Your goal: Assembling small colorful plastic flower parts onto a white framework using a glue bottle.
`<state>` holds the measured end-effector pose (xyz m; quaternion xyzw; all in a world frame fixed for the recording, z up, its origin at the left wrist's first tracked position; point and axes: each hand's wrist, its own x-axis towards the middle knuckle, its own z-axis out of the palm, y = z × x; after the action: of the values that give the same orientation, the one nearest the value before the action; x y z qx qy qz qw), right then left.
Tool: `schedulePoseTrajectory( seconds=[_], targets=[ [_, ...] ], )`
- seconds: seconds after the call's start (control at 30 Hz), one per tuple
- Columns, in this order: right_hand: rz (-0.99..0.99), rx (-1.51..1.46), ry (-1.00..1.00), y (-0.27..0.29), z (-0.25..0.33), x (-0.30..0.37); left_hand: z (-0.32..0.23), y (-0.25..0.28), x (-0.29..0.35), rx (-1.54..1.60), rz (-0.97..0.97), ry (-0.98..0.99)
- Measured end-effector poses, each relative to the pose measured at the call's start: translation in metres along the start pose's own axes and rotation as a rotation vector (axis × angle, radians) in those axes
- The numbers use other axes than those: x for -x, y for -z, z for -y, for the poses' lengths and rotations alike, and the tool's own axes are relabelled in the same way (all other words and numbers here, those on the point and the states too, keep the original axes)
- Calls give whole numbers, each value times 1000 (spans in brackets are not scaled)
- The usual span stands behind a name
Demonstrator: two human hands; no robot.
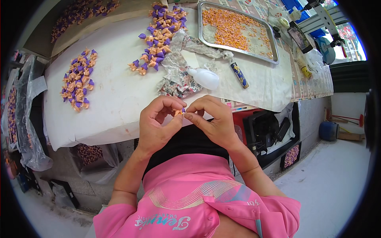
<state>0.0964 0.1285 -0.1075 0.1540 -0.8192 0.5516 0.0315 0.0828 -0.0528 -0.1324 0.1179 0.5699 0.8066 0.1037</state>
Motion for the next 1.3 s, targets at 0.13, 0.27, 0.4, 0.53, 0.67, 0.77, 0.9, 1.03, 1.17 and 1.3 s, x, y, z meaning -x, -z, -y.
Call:
schedulePoseTrajectory(
  seconds=[0.13,0.27,0.4,0.53,0.67,0.77,0.9,1.03,1.17,1.3],
  targets=[
    [-41,43,66,1,-1,4,1,-6,1,15,8,3],
    [-40,55,73,4,-1,6,1,-10,-1,25,27,28],
    [20,77,67,8,-5,10,0,-8,-2,-119,82,4],
    [38,15,3,9,-9,13,2,-8,-4,-139,100,-5],
    [14,-23,-13,7,-10,12,7,-8,-4,-54,100,3],
    [5,-41,-17,7,-11,12,9,-9,-4,20,91,6],
    [-17,-77,-15,5,-13,10,13,-6,-2,143,67,31],
    [-23,-140,-14,7,-16,9,8,-9,-1,129,60,4],
    [-20,-121,-24,11,-10,9,5,-11,-1,72,78,-43],
    [-45,-138,-46,11,-9,11,3,-13,-1,28,71,-66]
  ],
)
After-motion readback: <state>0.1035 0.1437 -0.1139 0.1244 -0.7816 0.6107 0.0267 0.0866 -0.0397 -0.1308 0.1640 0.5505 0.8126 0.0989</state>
